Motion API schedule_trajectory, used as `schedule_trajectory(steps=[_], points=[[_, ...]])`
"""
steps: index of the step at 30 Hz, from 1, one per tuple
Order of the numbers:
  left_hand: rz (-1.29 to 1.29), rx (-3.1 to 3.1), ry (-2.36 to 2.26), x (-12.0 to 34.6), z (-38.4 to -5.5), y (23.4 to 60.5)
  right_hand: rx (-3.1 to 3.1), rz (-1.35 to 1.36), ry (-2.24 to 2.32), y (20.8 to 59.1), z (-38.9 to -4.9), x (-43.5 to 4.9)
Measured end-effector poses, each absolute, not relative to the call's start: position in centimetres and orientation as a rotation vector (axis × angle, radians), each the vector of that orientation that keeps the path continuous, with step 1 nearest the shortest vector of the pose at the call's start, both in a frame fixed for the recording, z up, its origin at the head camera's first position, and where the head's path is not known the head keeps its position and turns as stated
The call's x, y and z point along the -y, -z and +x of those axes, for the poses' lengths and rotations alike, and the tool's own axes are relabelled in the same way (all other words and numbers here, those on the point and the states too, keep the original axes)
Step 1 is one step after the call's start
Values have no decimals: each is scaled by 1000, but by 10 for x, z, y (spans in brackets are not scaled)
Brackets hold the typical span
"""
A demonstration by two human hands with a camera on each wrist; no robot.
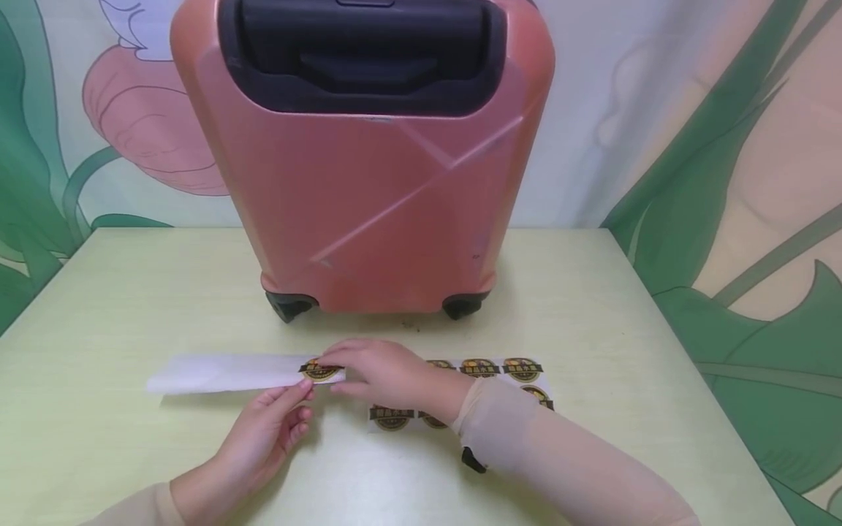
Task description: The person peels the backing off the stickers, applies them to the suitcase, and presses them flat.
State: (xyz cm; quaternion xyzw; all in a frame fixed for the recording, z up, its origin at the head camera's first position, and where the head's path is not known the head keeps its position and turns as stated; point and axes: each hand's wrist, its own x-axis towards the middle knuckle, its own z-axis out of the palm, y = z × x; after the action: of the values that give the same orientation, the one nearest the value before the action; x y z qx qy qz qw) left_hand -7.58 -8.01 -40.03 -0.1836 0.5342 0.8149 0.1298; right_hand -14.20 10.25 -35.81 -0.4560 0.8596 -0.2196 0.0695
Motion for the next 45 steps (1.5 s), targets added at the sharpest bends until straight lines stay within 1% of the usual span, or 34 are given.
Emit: schedule_trajectory(steps=[7, 13, 26, 45], points=[[-524, -1580, -2341, 80, -77, 400, -2609, -1326, 863, 360, -138, -104], [-500, -1585, -2306, 81, -76, 399, -2608, -1323, 884, 363, -137, -102], [-441, -1604, -2275, 83, -77, 397, -2585, -1200, 974, 361, -134, -101], [-407, -1626, -2274, 82, -76, 395, -2556, -1147, 1128, 369, -135, -101]])
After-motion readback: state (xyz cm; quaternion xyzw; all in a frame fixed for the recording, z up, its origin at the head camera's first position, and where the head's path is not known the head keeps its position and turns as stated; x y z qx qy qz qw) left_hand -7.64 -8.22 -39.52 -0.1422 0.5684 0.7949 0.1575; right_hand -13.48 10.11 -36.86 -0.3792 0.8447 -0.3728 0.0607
